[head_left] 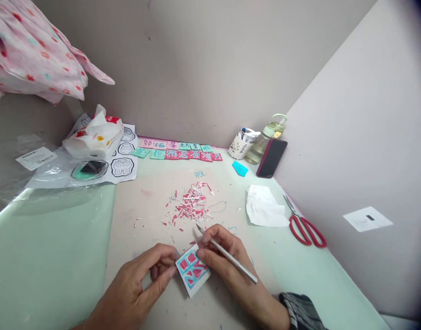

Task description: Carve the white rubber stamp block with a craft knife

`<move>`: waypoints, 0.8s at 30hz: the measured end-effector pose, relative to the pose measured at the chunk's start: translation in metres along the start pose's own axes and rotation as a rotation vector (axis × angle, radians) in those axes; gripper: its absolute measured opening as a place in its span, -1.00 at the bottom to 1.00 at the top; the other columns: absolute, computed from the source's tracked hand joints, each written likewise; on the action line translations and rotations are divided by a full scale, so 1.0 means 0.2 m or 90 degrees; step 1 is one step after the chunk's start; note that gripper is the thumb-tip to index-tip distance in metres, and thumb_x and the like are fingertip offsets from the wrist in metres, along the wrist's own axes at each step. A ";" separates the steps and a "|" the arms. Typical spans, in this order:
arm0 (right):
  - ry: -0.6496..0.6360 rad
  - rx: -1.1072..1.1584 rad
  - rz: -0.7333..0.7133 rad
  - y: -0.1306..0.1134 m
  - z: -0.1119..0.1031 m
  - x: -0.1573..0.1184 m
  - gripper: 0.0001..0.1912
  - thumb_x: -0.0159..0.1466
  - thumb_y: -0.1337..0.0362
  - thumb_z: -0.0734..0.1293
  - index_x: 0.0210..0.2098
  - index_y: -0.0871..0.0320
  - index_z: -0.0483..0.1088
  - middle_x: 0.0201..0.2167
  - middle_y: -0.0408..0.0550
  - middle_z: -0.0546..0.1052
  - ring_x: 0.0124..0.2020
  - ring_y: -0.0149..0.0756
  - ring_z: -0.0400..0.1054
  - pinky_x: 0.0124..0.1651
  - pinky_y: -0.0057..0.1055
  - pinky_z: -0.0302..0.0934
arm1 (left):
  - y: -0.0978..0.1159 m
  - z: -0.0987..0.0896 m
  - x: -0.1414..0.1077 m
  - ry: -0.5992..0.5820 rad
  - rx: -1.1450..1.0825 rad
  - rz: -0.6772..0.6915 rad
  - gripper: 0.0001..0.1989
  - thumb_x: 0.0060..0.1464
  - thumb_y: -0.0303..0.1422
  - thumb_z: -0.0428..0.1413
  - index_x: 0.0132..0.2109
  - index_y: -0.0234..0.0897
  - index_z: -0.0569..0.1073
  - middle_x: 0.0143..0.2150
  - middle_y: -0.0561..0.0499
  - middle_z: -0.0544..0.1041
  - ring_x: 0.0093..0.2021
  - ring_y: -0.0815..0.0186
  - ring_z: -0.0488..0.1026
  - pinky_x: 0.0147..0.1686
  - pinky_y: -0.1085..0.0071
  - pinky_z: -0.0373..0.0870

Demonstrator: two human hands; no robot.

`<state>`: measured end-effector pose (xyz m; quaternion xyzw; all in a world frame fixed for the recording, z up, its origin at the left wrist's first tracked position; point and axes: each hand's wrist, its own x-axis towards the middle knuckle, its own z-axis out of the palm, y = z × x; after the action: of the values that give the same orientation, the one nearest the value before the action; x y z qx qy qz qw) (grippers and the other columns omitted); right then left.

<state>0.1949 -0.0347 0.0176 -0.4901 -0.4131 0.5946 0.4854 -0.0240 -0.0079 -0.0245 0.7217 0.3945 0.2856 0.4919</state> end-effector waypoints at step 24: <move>-0.022 0.008 0.026 0.06 0.02 -0.04 -0.66 0.24 0.14 0.52 -0.27 0.10 0.29 -0.40 -0.23 0.38 -0.43 -0.40 0.25 -0.35 -0.42 0.12 | -0.07 0.05 -0.04 0.091 0.230 0.043 -0.21 -0.17 -0.42 0.40 0.19 -0.04 0.27 0.04 0.03 0.52 0.03 0.04 0.47 -0.02 0.15 0.46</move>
<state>0.1890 -0.0450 0.0089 -0.4853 -0.4075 0.6151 0.4691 -0.0243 -0.0177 -0.0408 0.7890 0.4487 0.2768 0.3156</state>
